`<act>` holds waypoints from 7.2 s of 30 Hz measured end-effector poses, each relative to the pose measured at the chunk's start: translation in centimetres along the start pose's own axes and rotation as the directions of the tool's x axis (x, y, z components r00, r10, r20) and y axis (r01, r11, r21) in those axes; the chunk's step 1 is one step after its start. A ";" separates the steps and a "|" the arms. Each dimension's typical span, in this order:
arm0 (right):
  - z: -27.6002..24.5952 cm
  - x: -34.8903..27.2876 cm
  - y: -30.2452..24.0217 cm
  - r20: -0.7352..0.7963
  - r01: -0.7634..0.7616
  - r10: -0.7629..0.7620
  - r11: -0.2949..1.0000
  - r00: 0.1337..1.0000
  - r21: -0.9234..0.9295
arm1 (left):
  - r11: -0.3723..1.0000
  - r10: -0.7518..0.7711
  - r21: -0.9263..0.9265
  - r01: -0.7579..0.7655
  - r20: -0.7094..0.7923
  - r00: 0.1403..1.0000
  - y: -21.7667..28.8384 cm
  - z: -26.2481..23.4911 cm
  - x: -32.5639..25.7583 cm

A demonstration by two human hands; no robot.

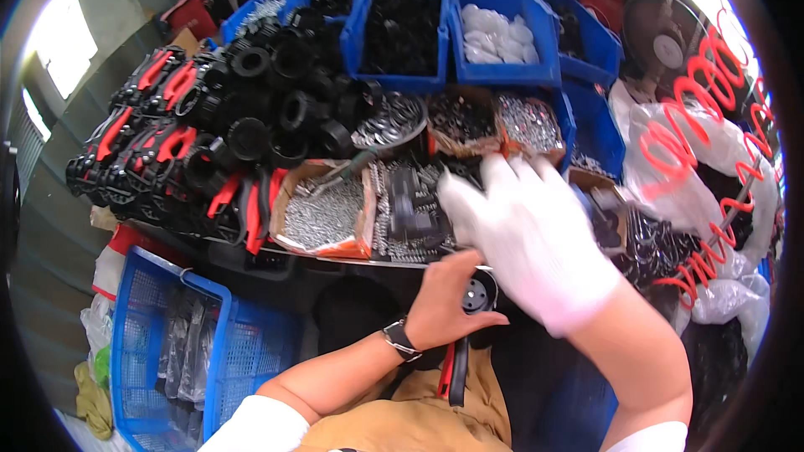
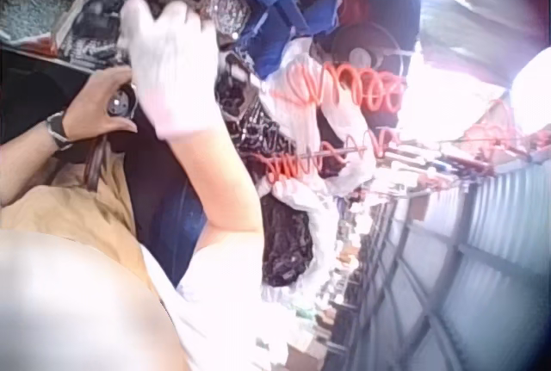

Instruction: The person assembles a mechanical housing by securing screws, washers, a spring, and plastic fittings into it with an electric screwdriver and pliers.

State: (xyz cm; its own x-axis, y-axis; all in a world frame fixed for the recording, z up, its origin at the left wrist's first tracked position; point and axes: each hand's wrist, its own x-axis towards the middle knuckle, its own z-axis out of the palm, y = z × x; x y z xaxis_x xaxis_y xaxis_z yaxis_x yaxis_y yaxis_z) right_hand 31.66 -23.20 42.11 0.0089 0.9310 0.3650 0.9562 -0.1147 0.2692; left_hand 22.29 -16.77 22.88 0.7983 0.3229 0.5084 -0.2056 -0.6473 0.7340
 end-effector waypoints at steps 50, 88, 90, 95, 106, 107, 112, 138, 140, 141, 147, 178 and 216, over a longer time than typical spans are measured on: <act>24.3 0.8 22.8 0.351 -0.831 0.802 0.546 0.483 -0.103 | 0.455 0.353 0.789 -0.412 0.265 0.897 -4.1 -2.7 37.7; 5.9 -9.4 0.2 -0.113 0.107 -0.055 0.846 0.992 0.523 | 0.305 -0.180 0.929 0.208 -0.158 0.971 -9.2 -11.9 21.2; 5.0 -8.7 -0.3 -0.063 0.024 0.013 0.834 0.998 0.551 | 0.399 -0.054 0.881 0.255 -0.255 0.965 -4.8 -11.7 20.5; 5.3 -9.4 0.3 0.021 -0.053 0.051 0.820 0.999 0.570 | 0.697 0.269 0.713 -0.071 -0.169 0.948 5.5 -8.8 13.8; 4.7 -8.2 1.4 0.151 -0.010 -0.093 0.824 0.984 0.567 | 0.748 -0.464 -0.604 0.276 -0.178 0.868 3.2 -7.1 -1.2; 5.0 -8.4 1.5 0.122 -0.008 -0.073 0.829 0.990 0.559 | 0.657 -0.521 -0.696 0.290 -0.141 0.842 3.1 -6.9 -1.9; 5.7 -8.8 0.3 0.117 -0.094 0.058 0.938 0.991 0.334 | 0.360 -0.660 -0.889 0.284 -0.027 0.751 3.1 -4.5 -4.6; 10.0 -10.0 -2.8 -0.041 0.004 0.782 0.049 0.622 0.999 | 0.026 -0.704 -0.946 0.323 0.211 0.678 3.1 -0.6 -4.9; 10.0 -11.4 -1.8 0.072 -0.195 0.599 0.142 0.797 0.971 | 0.024 -0.712 -0.946 0.323 0.211 0.670 3.6 -1.0 -5.3; 9.9 -12.5 -1.8 0.296 -0.264 0.693 -0.156 0.657 0.952 | 0.022 -0.712 -0.946 0.322 0.212 0.669 3.5 -0.9 -5.3; 10.8 -12.1 -1.7 0.147 -0.154 0.662 -0.047 0.735 0.987 | 0.003 -0.710 -0.942 0.335 0.234 0.664 3.5 -0.9 -4.7; 13.9 -2.1 16.2 -0.214 -0.541 0.699 0.680 0.682 0.495 | 0.686 0.562 0.540 -0.487 0.032 0.827 3.0 -3.5 -0.4; 5.5 -10.5 0.5 -0.079 0.060 -0.029 0.901 0.996 0.430 | 0.867 -0.133 -0.488 0.101 -0.030 0.991 1.0 1.2 -1.9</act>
State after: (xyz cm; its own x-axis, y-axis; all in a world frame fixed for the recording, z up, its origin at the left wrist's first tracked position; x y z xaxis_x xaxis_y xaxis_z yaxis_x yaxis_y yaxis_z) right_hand 33.62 -31.14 33.47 -0.0418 0.9038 0.4260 0.9877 0.1016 -0.1187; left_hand 21.30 -18.86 22.07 0.8010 0.4270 0.4197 -0.3735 -0.1914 0.9077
